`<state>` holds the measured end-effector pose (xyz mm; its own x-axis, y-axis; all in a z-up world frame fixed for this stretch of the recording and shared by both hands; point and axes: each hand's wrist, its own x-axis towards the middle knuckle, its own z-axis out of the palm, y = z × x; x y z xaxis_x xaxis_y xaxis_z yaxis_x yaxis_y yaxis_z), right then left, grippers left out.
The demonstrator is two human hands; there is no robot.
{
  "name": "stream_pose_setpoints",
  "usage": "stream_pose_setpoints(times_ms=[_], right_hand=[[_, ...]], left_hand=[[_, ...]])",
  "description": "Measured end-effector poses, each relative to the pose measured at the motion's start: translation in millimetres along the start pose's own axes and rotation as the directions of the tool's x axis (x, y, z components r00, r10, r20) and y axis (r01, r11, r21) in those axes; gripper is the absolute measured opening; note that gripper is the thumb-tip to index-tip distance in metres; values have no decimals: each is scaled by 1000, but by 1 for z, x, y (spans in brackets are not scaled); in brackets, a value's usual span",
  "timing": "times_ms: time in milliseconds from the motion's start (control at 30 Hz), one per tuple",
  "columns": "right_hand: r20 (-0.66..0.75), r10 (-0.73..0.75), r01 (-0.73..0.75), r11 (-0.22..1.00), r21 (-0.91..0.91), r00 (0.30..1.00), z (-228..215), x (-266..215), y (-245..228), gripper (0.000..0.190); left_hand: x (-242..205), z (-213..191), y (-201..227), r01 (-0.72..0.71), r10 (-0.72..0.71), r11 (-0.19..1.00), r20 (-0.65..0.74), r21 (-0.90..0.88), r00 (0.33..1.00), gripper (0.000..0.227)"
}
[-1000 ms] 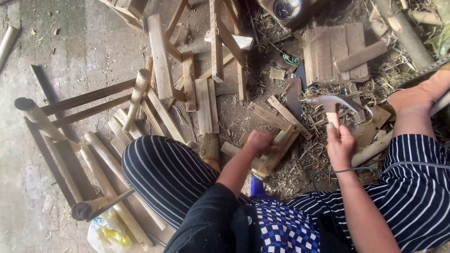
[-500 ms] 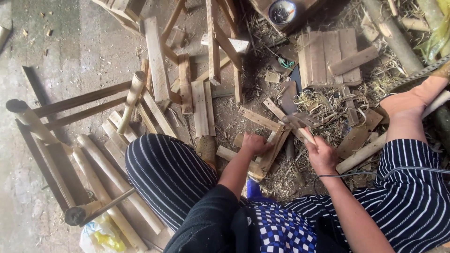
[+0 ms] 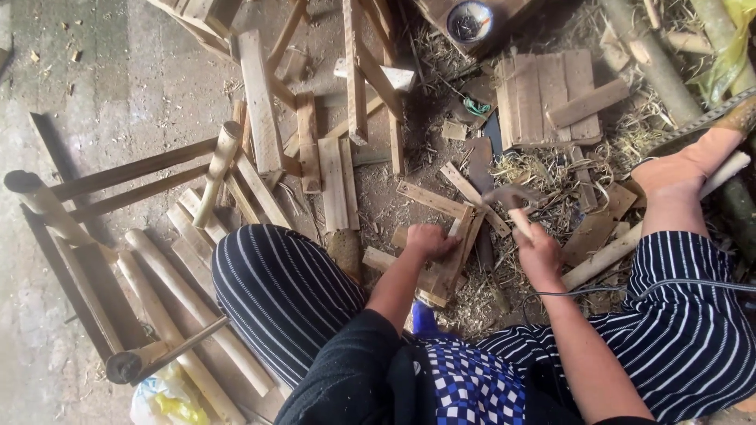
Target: The person sits on the ground assembling small wooden stool frames from pre-cut slats. They position wooden pieces, hammer nails into the joints, fit slats into the frames, and turn the assemblies over to work on other sides, setting finished frames aside among scrap wood.
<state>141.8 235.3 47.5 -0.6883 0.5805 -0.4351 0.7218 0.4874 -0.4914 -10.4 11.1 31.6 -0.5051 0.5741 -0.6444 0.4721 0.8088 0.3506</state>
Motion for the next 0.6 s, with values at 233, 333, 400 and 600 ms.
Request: stream_pose_setpoints(times_ms=[233, 333, 400, 600], right_hand=[[-227, 153, -132, 985, 107, 962, 21, 60, 41, 23], [-47, 198, -198, 980, 5, 979, 30, 78, 48, 34], [73, 180, -175, 982, -67, 981, 53, 102, 72, 42], [73, -104, 91, 983, 159, 992, -24, 44, -34, 44]], left_hand=[[-2, -8, 9, -70, 57, 996, -187, -60, 981, 61], [-9, -30, 32, -96, 27, 971, -299, -221, 954, 63], [-15, -50, 47, -108, -9, 940, -342, -323, 940, 66], [-46, -102, 83, -256, -102, 624, -403, -738, 910, 65]])
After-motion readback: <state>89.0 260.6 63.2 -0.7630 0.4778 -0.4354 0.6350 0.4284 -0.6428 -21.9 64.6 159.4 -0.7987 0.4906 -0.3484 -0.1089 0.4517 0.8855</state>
